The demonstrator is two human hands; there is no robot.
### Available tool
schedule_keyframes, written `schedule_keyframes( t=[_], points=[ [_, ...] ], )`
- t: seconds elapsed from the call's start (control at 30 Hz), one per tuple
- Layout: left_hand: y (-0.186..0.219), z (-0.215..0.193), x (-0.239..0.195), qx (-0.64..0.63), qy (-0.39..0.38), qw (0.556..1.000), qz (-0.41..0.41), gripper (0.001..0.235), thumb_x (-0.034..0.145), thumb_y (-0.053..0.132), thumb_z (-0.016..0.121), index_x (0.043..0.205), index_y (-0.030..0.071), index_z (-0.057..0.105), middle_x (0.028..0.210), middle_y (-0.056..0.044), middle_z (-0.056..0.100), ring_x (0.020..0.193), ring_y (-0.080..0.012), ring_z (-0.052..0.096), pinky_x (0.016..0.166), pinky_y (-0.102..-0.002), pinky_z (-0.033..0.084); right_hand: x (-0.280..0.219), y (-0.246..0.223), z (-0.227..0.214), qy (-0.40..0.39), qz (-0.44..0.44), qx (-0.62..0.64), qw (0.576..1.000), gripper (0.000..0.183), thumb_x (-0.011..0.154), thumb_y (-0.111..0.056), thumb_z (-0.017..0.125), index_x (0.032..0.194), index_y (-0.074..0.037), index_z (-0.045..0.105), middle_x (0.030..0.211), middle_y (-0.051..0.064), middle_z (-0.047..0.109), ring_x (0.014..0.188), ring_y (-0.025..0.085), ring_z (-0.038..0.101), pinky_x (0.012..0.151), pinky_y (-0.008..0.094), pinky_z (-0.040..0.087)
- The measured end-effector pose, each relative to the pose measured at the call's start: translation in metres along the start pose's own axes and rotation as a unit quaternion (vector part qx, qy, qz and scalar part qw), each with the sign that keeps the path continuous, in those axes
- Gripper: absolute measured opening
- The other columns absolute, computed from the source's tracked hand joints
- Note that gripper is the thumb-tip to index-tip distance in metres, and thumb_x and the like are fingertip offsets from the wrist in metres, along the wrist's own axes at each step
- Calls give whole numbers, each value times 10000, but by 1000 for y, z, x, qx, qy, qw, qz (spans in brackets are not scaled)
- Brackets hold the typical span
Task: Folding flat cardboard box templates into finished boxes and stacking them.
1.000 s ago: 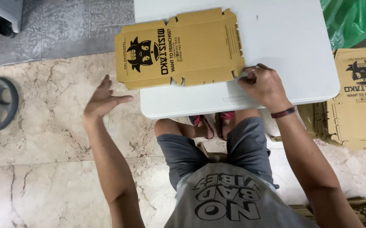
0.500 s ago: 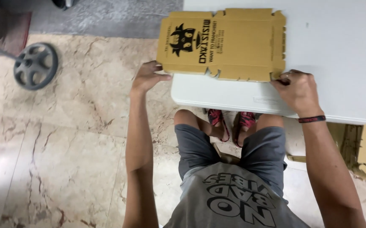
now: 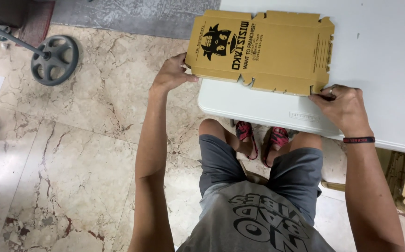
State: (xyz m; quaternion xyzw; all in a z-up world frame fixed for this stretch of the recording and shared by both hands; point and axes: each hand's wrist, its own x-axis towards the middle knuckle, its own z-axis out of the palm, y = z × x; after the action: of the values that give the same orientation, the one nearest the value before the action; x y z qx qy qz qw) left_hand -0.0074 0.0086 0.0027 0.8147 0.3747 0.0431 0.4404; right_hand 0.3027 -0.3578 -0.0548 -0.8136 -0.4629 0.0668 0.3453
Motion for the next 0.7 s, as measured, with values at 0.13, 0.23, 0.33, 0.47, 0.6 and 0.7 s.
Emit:
schedule_keyframes(
  t=[0.13, 0.23, 0.33, 0.47, 0.6, 0.7],
  points=[
    [-8, 3, 6, 21, 10, 999, 32, 675, 706, 117, 878, 1320, 80, 600, 1176, -18, 743, 1036, -164, 663, 870, -272, 535, 0, 6, -2, -20, 20, -11, 1000, 207, 904, -182, 863, 931, 9, 789, 959, 122, 768, 870, 176, 710, 829, 277, 547],
    [1, 1, -2, 16, 5, 999, 48, 671, 732, 85, 852, 1354, 95, 601, 1281, -28, 725, 1184, -209, 643, 1003, -323, 523, 2, -3, -9, -32, 6, -11, 999, 191, 933, -149, 818, 951, 39, 788, 1002, 141, 772, 933, 213, 725, 886, 293, 555],
    [-2, -2, -1, 27, -5, 998, 51, 664, 757, 140, 855, 1369, 113, 598, 1232, -38, 722, 1181, -223, 622, 988, -333, 513, 4, -1, -12, -61, 11, -26, 998, 237, 942, -186, 829, 848, 21, 762, 850, 104, 751, 742, 161, 644, 730, 305, 490],
    [-4, -3, -2, 16, 3, 998, 68, 654, 749, 94, 863, 1358, 130, 626, 1212, -17, 745, 1071, -194, 648, 926, -323, 532, 7, -6, -15, -84, 18, -46, 995, 476, 980, -142, 771, 633, 27, 493, 583, 104, 447, 666, 193, 274, 644, 338, 341],
    [-3, -3, -2, -68, 3, 996, 55, 709, 729, 19, 869, 1383, 78, 602, 1302, -71, 719, 1189, -213, 684, 1037, -358, 572, 10, 3, -16, -89, -37, -59, 994, 389, 1000, -115, 776, 688, 21, 586, 642, 89, 556, 655, 156, 403, 648, 329, 384],
    [-7, -2, -2, -62, 14, 996, 65, 698, 704, 17, 886, 1350, 71, 629, 1296, -72, 722, 1177, -213, 683, 1029, -366, 575, 11, 11, -15, -91, -62, -75, 991, 288, 1009, -130, 788, 778, 18, 700, 734, 83, 688, 653, 154, 543, 692, 318, 448]
  ],
)
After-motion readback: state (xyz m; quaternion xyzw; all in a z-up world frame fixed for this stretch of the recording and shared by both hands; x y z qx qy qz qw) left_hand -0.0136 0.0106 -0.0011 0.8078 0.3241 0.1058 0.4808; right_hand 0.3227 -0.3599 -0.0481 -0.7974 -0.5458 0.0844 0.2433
